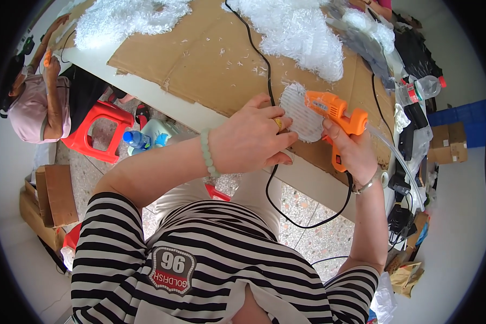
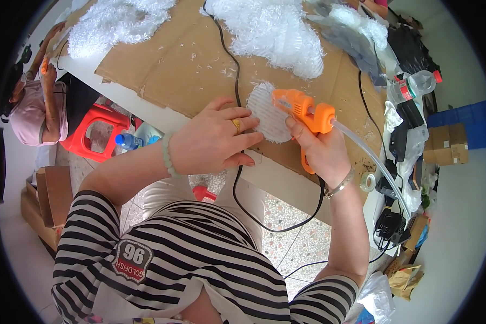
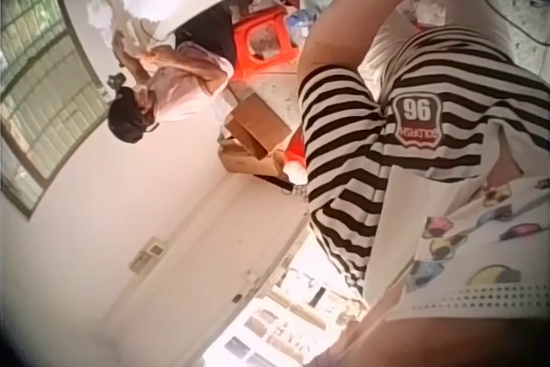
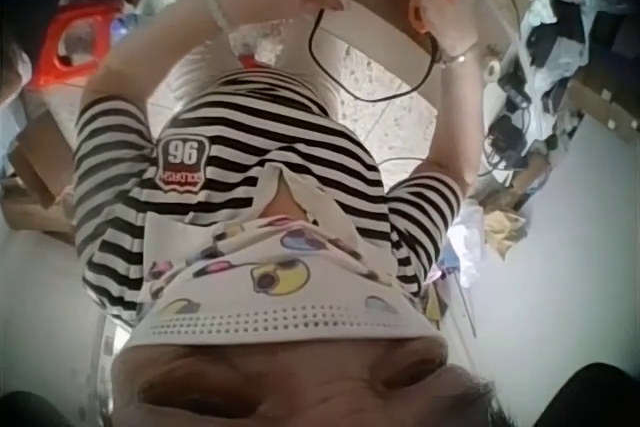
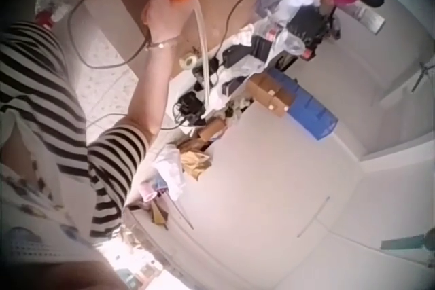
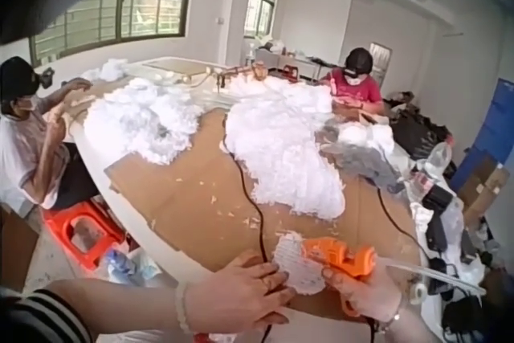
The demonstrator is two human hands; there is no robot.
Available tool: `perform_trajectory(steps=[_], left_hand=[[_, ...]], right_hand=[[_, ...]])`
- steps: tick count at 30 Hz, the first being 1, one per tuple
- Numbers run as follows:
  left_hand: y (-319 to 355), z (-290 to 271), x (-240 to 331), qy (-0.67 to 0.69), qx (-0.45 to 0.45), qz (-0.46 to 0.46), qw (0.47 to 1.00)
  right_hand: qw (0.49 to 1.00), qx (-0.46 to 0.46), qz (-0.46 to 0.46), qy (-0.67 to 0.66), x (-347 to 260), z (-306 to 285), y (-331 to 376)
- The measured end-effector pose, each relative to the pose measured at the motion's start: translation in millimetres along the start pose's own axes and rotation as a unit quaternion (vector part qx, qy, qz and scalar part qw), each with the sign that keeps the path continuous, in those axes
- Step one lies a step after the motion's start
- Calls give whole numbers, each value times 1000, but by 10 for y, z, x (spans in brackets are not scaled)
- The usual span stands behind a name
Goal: Applying hot glue to a cardboard template and attaching white cotton stuffing to assemble a part.
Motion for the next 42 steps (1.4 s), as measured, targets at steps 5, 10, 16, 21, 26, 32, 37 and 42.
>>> perform_trajectory(steps=[5,10,16,21,26,32,37,42], left_hand=[[23,-1,-12,-4,10,3,1000],[30,6,-16,-3,5,2,1000],[28,-11,-9,-8,10,6,1000],[46,75,-42,0,-47,-18,999],[69,53,-53,2,-40,-17,999],[88,37,-73,-2,-26,-16,1000],[106,-60,-87,4,17,-14,1000],[115,-118,-145,-8,35,-22,999]], right_hand=[[1000,14,15,12,51,-11,-59],[1000,7,6,26,23,7,-35],[999,-3,1,40,-16,48,-30],[999,-13,10,38,-48,63,14],[997,-28,29,60,-50,73,68],[998,-41,32,44,-55,75,136],[998,-53,23,35,-52,68,184],[997,-54,35,44,-26,55,235]])
Point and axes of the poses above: each hand's wrist, its own y-axis away from the middle knuckle, its own z-axis out of the palm, x = y × z, the point moved 9 cm from there along -y, towards the middle knuckle, and after that the axes turned 7 degrees about x, right-handed, at the moved point
